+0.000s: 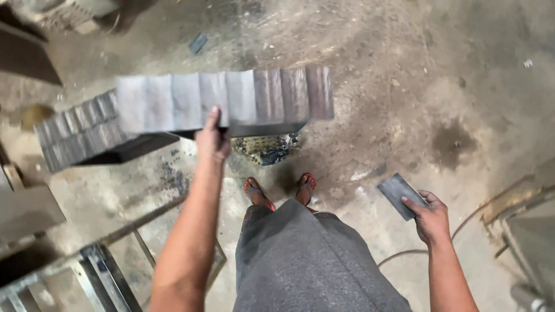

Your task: The person sands a rectangular wooden plank using a sanding block held in the right hand while stabilizing the plank with the left hand. The person flips the plank over to sand the other side and continues the sanding process.

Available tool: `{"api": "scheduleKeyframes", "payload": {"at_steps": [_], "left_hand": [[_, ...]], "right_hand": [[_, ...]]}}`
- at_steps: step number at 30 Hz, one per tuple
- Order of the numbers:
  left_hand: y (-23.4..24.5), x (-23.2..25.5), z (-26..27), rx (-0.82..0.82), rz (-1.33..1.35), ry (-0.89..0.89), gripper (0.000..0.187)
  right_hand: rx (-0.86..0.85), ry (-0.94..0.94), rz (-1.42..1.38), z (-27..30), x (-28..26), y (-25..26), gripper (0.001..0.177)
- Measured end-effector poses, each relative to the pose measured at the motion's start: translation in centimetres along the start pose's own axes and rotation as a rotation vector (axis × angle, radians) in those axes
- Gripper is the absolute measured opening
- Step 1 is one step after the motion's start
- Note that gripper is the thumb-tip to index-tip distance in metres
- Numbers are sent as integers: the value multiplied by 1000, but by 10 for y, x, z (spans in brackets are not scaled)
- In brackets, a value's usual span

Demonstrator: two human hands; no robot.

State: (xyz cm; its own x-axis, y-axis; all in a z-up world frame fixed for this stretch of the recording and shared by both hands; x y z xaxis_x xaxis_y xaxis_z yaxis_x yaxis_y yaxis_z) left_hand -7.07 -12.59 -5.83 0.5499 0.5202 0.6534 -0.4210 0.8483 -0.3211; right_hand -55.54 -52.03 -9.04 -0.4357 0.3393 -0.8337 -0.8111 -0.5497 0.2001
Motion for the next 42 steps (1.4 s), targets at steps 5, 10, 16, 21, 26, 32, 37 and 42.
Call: {"api": "scheduleKeyframes", "payload": {"at_steps": [5,10,16,21,26,32,37,42], "left_hand": [[32,-68,14,76,357,87,40],[61,-113,21,8,444,159,29],[50,-93,47,40,229,142,51],[44,-84,41,25,120,121,60],[28,-23,116,-198,-427,401,113],[6,81,100,-376,-1176,-500,33],[-37,68,16,-93,-1645,-790,61],[-35,58,16,-51,-1807,-807,71]], "right_hand": [[-4,76,10,-16,-22,-17,29],[-86,140,16,-26,-43,-54,27],[-450,99,759,40,-124,-175,39],[-879,672,489,91,-176,-258,60],[-955,902,642,113,-185,-315,61],[-938,1074,796,129,-174,-360,59],[-746,960,1085,139,-154,-394,63],[-763,909,1161,145,-144,-398,68]]}}
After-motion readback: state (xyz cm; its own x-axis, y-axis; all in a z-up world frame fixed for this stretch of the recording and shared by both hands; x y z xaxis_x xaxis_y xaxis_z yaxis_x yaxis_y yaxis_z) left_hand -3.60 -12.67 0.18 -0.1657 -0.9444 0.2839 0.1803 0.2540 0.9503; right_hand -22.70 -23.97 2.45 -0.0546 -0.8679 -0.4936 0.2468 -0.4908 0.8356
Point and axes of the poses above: each hand's wrist, its own z-axis away from the middle knuckle, its own y-axis out of the back of the hand, x = y × z, the point moved 3 cm from there along -z, towards the middle knuckle, and after that the axes turned 4 degrees about y, right-handed, at the moved point
